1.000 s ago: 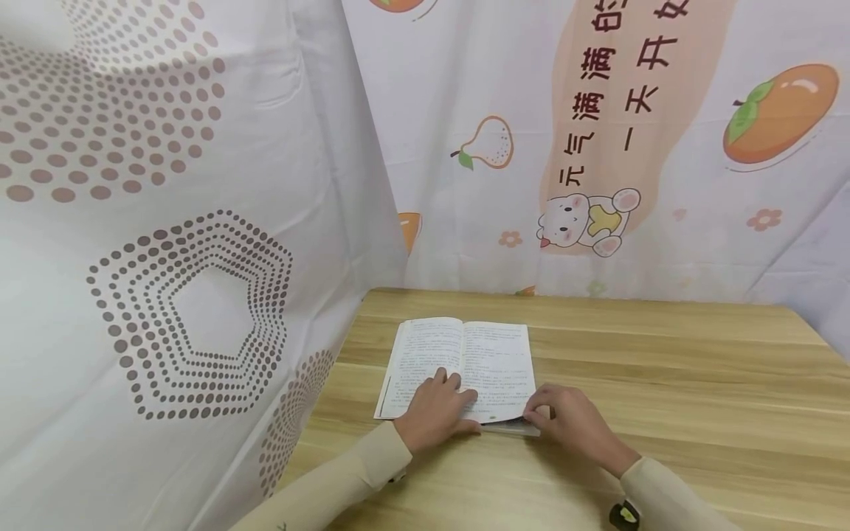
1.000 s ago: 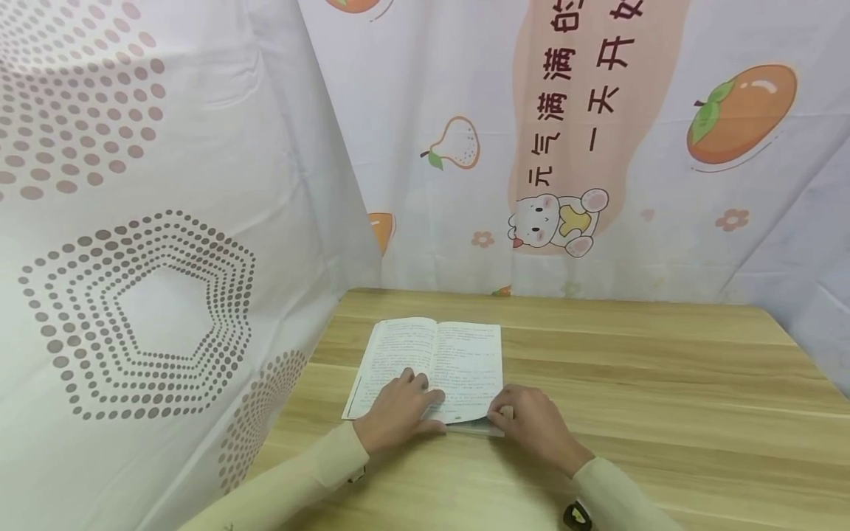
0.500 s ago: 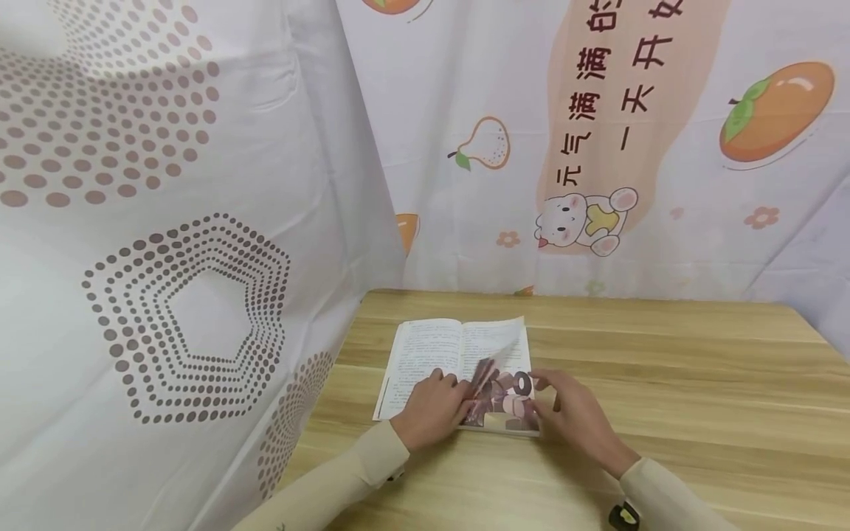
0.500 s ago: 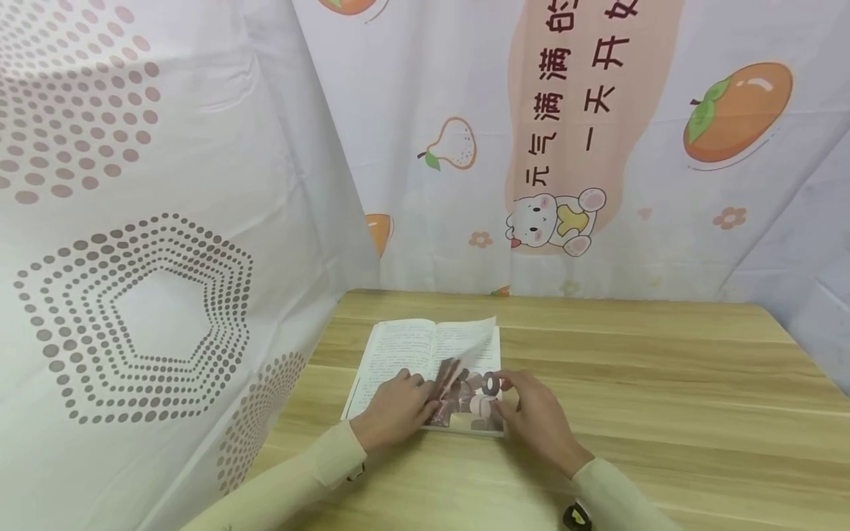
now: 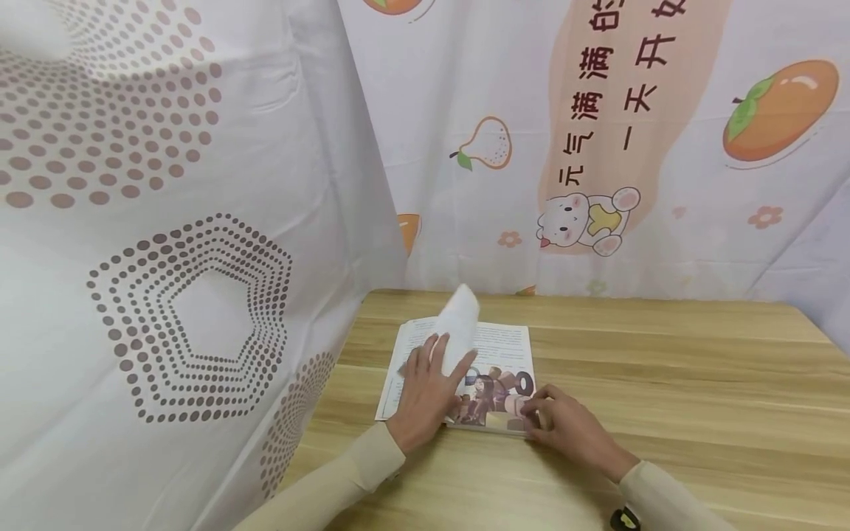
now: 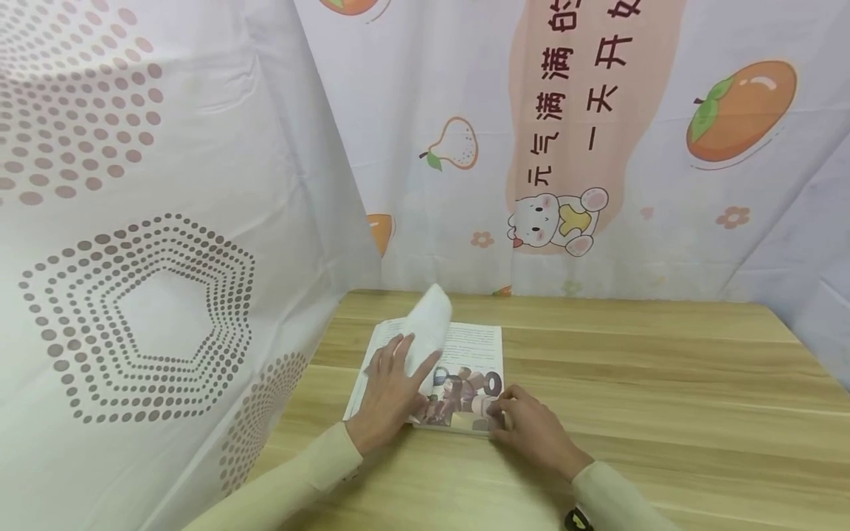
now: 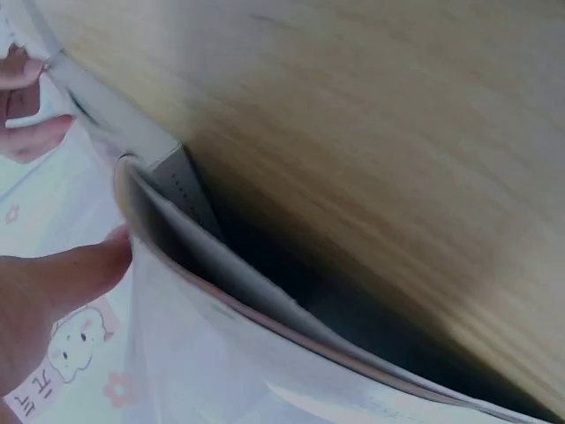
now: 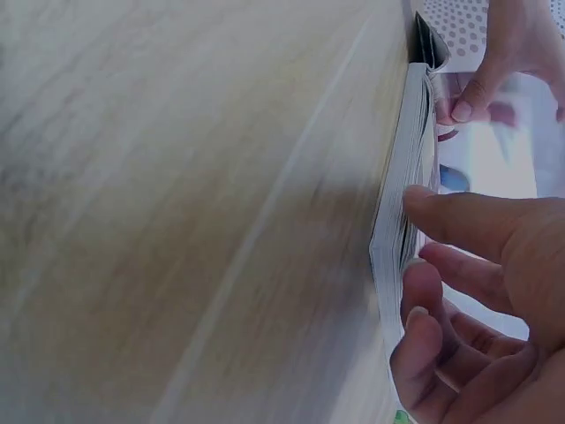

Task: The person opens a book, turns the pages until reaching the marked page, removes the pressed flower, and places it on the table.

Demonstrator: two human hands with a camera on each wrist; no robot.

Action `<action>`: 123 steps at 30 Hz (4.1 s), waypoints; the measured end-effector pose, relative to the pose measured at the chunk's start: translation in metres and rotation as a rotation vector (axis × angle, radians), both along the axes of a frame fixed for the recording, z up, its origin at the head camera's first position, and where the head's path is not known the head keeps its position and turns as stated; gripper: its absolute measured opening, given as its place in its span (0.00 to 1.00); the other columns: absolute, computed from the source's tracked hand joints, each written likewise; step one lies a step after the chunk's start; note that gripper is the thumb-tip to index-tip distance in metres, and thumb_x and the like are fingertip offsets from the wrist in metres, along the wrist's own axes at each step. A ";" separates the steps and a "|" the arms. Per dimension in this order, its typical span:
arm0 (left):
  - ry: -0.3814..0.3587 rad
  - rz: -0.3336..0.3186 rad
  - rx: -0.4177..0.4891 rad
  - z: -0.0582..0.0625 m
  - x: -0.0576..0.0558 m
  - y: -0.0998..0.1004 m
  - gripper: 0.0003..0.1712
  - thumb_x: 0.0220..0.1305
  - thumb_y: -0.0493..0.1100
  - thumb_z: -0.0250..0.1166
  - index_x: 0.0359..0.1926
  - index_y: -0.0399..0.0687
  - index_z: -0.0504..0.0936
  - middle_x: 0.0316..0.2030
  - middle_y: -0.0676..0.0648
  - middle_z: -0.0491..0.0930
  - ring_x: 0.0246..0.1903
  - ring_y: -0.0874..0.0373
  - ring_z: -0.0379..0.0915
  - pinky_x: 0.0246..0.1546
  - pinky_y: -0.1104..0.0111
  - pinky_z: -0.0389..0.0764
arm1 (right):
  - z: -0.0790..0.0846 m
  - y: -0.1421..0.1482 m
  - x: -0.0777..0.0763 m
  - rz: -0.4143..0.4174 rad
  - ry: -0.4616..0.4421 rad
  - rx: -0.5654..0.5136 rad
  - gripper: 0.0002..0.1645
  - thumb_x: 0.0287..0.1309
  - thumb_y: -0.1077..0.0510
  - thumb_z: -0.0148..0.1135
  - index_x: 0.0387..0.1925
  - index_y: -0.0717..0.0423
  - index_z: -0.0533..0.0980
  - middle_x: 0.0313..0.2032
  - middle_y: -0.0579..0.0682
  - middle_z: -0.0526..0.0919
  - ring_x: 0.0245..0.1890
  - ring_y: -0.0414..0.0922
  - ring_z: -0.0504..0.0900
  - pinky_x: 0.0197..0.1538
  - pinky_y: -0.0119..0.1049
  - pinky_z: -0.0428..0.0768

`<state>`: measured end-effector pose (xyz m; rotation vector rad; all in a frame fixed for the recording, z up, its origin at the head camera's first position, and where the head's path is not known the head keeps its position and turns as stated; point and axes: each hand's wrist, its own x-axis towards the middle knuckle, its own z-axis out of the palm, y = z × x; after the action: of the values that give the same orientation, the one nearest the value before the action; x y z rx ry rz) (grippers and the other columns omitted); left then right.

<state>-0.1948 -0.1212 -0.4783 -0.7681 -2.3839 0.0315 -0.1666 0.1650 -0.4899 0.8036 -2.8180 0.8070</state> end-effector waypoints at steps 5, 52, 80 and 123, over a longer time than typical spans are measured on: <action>-0.075 0.004 -0.094 0.000 0.000 -0.002 0.29 0.47 0.59 0.81 0.50 0.57 0.86 0.57 0.43 0.79 0.62 0.44 0.69 0.59 0.52 0.74 | -0.001 0.000 0.001 0.010 0.035 0.028 0.10 0.51 0.56 0.80 0.38 0.49 0.89 0.44 0.44 0.82 0.38 0.40 0.80 0.41 0.40 0.80; -0.290 -0.019 -0.054 0.001 0.004 0.007 0.31 0.66 0.59 0.70 0.61 0.46 0.79 0.39 0.51 0.85 0.39 0.57 0.81 0.45 0.58 0.75 | 0.012 -0.002 0.003 -0.136 -0.036 -0.035 0.43 0.49 0.54 0.82 0.66 0.60 0.76 0.53 0.56 0.79 0.31 0.40 0.71 0.32 0.34 0.71; -0.239 -0.048 -0.116 0.005 0.005 0.001 0.14 0.61 0.34 0.70 0.43 0.59 0.90 0.47 0.53 0.83 0.48 0.54 0.73 0.45 0.60 0.75 | 0.010 0.001 0.004 0.075 0.158 0.137 0.06 0.54 0.63 0.76 0.32 0.48 0.88 0.37 0.42 0.85 0.37 0.42 0.86 0.37 0.40 0.84; -0.350 -0.069 -0.180 0.000 0.004 0.007 0.20 0.70 0.64 0.63 0.33 0.58 0.87 0.28 0.54 0.78 0.28 0.58 0.64 0.25 0.68 0.68 | 0.023 -0.003 0.000 -0.179 0.056 -0.200 0.16 0.56 0.63 0.76 0.47 0.54 0.84 0.44 0.51 0.86 0.20 0.32 0.69 0.23 0.30 0.70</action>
<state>-0.1907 -0.1147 -0.4780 -1.0104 -2.7091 0.0901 -0.1665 0.1615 -0.4672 0.5272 -2.6579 0.9993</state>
